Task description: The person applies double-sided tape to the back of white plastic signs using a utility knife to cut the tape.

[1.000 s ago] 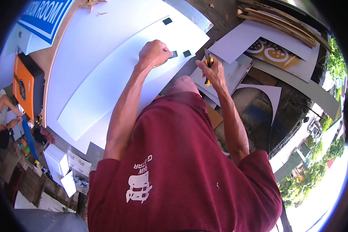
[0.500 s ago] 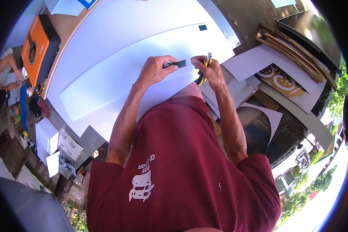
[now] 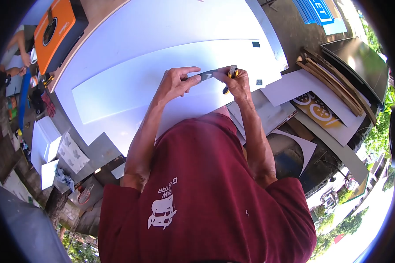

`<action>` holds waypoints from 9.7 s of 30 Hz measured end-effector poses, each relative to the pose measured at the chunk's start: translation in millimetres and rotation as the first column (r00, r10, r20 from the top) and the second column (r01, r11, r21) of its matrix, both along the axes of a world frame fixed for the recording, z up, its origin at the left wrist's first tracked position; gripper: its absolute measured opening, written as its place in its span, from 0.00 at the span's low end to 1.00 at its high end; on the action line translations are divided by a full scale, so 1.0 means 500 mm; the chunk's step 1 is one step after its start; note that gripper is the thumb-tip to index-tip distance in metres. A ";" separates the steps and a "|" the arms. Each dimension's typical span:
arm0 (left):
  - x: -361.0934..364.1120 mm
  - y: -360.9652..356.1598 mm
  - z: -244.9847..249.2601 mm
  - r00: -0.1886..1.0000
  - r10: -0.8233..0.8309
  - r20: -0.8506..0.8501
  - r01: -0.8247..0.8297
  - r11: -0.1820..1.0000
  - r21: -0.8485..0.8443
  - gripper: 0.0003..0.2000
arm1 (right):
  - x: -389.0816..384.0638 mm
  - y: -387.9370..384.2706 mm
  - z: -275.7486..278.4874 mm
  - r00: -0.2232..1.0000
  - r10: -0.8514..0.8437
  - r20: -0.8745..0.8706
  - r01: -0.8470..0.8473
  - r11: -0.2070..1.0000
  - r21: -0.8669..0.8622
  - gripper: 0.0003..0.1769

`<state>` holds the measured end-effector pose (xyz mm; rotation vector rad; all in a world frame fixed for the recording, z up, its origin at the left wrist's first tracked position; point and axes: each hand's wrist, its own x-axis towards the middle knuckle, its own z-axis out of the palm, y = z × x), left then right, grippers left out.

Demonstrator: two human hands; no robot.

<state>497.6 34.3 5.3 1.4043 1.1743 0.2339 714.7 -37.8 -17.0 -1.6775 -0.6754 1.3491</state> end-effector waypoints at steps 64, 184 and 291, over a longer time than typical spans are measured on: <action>0.036 0.241 -0.090 0.643 -0.060 -0.764 0.327 0.923 0.203 0.07 | -0.104 0.192 -0.087 0.725 0.359 0.588 -0.235 0.931 -0.278 0.31; -0.018 -0.063 -0.090 0.747 -0.142 -0.649 0.402 0.874 0.272 0.11 | -0.185 -0.166 -0.090 0.681 0.402 0.612 -0.249 0.913 -0.322 0.23; -0.557 0.315 -0.106 0.676 -0.009 -0.737 0.296 0.919 0.260 0.10 | -0.672 0.326 -0.150 0.855 0.169 0.490 0.020 0.934 -0.356 0.18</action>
